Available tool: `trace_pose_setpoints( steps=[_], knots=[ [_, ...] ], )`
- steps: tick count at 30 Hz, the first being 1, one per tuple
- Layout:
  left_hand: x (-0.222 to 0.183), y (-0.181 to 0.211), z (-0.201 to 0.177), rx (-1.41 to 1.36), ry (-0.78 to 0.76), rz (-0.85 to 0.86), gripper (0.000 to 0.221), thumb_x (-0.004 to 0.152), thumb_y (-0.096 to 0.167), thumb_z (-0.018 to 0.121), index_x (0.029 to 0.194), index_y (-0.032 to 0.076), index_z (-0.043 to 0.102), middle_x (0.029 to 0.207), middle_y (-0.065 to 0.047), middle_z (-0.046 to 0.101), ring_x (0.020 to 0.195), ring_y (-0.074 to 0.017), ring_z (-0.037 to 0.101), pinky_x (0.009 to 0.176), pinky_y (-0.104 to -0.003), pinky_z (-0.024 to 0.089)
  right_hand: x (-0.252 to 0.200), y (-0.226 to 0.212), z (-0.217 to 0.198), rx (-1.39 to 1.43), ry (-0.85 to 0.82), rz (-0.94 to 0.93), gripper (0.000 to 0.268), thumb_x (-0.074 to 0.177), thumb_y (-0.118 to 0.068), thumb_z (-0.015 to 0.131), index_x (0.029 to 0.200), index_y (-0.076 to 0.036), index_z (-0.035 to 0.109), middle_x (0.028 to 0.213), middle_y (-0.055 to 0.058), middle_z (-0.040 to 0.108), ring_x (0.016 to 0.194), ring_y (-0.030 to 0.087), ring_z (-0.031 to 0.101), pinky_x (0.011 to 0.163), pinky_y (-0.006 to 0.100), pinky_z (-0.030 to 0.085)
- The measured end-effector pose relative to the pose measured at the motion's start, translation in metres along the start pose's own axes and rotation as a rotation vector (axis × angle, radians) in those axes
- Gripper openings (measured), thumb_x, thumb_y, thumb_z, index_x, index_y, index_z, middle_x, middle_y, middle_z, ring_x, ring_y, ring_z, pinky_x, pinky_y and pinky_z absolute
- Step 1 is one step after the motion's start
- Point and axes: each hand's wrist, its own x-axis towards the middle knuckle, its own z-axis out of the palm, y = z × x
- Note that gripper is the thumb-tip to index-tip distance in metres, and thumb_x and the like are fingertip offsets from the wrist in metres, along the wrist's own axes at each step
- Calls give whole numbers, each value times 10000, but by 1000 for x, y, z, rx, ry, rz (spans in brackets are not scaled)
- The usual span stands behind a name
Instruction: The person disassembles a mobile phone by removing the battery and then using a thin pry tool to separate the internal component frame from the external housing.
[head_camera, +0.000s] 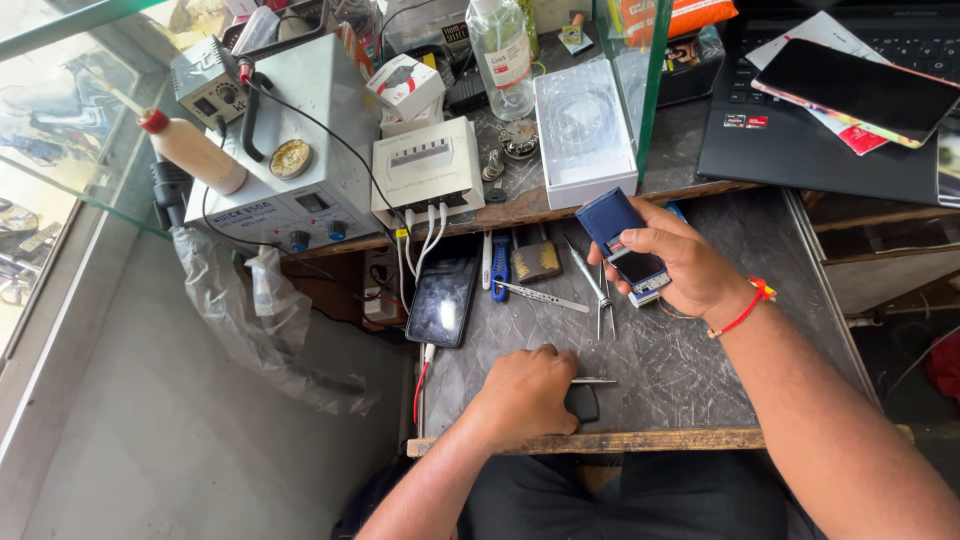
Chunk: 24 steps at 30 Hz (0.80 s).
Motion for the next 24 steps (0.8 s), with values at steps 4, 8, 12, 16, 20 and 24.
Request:
trace_pose_setpoints(
  steps=[4,8,12,16,20,24],
  knots=[
    [4,3,3,74,93,-32,337,736,239,816,998,56,709,1061,-157,690,883,-375,716,726,-476,587,1,2,0,-19,9,-1,486,922,-237,599,1337,2,521,1023,172,678,797,179,650,624,321,560],
    [-7,23,1,32,152,-5,420,745,309,830,1033,34,696,1005,-161,684,829,-380,711,669,-480,578,2,4,3,-139,23,12,490,917,-224,615,1345,4,542,1011,144,678,783,154,625,616,303,547],
    [-24,26,-20,-119,289,64,389,813,402,850,915,48,728,903,-139,702,726,-348,699,620,-469,544,4,10,9,-377,-33,98,549,860,-222,698,1357,-37,560,1018,77,685,851,106,635,630,278,537],
    [-31,-12,-54,-281,610,-188,270,844,315,814,854,63,718,692,-95,654,586,-266,642,537,-399,495,5,25,27,-698,-215,168,718,747,-232,833,1397,-88,566,977,50,712,869,117,669,757,268,570],
    [-24,-42,-72,-279,826,-357,329,835,330,819,792,32,685,611,-102,623,495,-272,585,483,-399,441,0,42,55,-926,-252,245,833,667,-294,898,1406,-110,559,976,46,754,908,143,717,803,295,582],
    [-16,-55,-58,-304,773,-394,291,885,317,757,810,43,692,605,-138,638,533,-312,630,509,-417,466,-3,51,63,-1017,-340,206,943,589,-388,930,1416,-126,560,1014,60,756,960,168,729,825,330,580]
  ],
)
